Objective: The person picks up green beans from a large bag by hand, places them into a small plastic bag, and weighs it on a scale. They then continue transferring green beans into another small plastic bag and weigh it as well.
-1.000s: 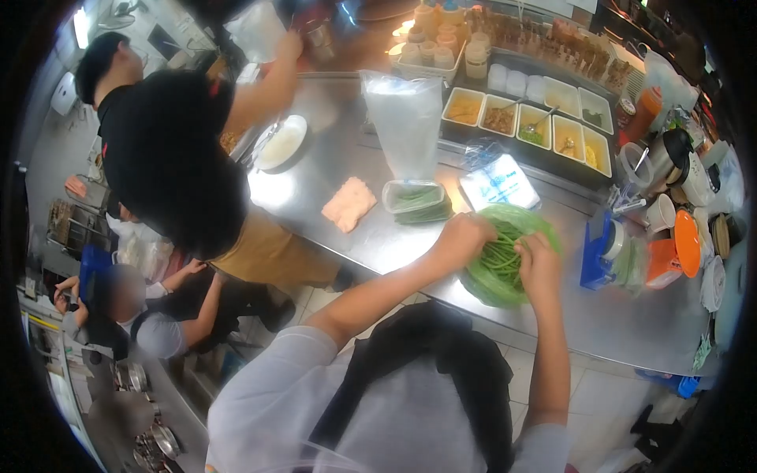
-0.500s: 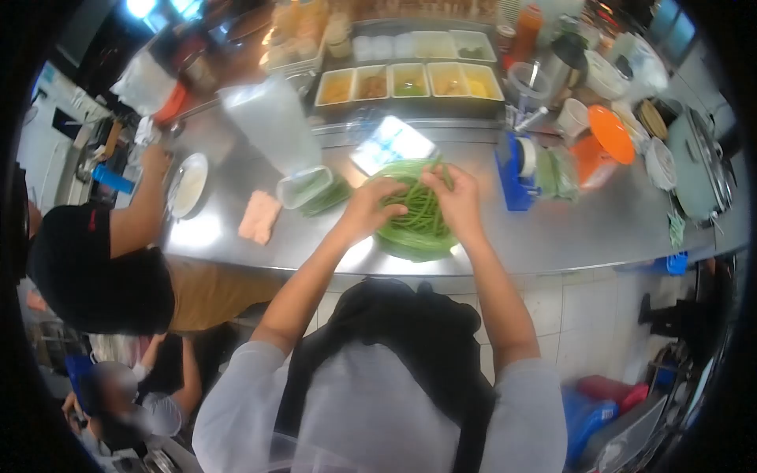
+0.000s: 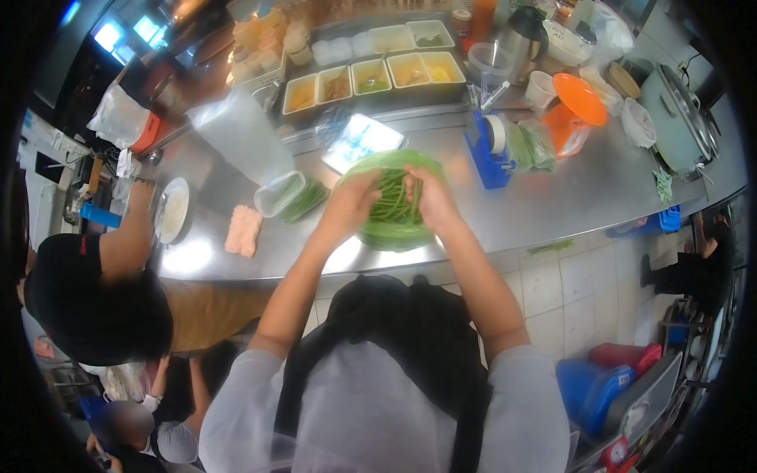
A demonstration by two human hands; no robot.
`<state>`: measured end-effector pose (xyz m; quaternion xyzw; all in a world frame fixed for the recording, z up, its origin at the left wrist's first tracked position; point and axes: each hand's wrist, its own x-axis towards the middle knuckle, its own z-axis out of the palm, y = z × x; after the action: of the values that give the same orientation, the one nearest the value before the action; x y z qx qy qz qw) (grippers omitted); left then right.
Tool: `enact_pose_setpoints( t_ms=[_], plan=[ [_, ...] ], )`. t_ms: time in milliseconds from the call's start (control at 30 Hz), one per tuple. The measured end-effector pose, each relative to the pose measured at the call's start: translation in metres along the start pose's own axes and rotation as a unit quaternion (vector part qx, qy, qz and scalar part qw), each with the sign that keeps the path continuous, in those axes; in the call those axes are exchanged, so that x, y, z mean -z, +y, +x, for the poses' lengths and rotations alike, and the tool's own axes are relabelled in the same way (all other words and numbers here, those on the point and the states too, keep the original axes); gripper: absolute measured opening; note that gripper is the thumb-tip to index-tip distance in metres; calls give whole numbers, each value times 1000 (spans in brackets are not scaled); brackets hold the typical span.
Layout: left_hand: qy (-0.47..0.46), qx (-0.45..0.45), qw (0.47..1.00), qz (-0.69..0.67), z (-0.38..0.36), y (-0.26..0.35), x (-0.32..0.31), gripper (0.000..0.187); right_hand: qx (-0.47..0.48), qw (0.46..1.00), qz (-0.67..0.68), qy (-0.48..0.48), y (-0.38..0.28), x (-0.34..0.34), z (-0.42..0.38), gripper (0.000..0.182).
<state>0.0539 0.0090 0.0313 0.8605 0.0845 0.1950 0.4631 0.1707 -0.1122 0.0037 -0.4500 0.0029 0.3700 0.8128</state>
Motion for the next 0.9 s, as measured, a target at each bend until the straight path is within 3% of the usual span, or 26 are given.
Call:
enact_pose_setpoints(
  t_ms=[33, 67, 133, 167, 200, 233, 300, 400, 467, 567, 600, 633, 667, 700, 733, 867, 900],
  plan=[
    [2, -20, 977, 214, -7, -19, -8, 16, 1, 1000, 0, 1, -5, 3, 0, 12],
    [2, -22, 976, 215, -14, -30, -13, 16, -20, 997, -57, -42, -14, 8, -1, 13],
    [-95, -5, 931, 352, -27, -36, -18, 12, -38, 990, -111, -84, -23, 3, -10, 14],
    [-95, -5, 931, 352, -28, -40, -21, 12, 27, 942, -314, -119, -21, -3, -17, 15],
    [-66, -24, 930, 362, -28, -38, -21, 11, 91, 848, -501, -148, -19, -8, -22, 15],
    [-36, -42, 927, 371, -28, -36, -21, 10, 91, 848, -500, -148, -15, -8, -23, 15],
    [-23, -44, 943, 328, -22, -30, -15, 9, 296, 659, -667, -182, -2, -6, -20, 15],
    [-3, -47, 970, 239, -8, -21, 0, 10, 298, 635, -686, -195, 2, -4, -5, 21],
    [4, -46, 980, 193, -1, -24, 9, 11, 298, 646, -676, -192, -3, -9, -6, 20],
    [-15, -63, 964, 258, 2, -22, 16, 8, 269, 683, -660, -159, -15, -24, -14, 19],
    [3, 44, 994, 101, 3, -11, 18, 8, 241, 709, -650, -129, -18, -28, -16, 20],
    [21, 149, 987, -59, 3, -5, 18, 8, 242, 709, -650, -128, -19, -33, -18, 20],
    [20, 149, 987, -59, 3, -6, 15, 8, 203, 791, -567, -109, -19, -37, -20, 24],
    [47, 141, 971, -185, 3, -10, 9, 9, 160, 861, -475, -87, -18, -39, -21, 28],
    [73, 131, 939, -308, 1, -15, 3, 10, 158, 861, -475, -86, -16, -39, -19, 28],
    [95, 165, 883, -428, 1, -26, -10, 10, 148, 880, -446, -69, -8, -36, -10, 31],
    [113, 124, 855, -491, 3, -25, -9, 10, 149, 880, -446, -64, -6, -35, -9, 29]
  ],
)
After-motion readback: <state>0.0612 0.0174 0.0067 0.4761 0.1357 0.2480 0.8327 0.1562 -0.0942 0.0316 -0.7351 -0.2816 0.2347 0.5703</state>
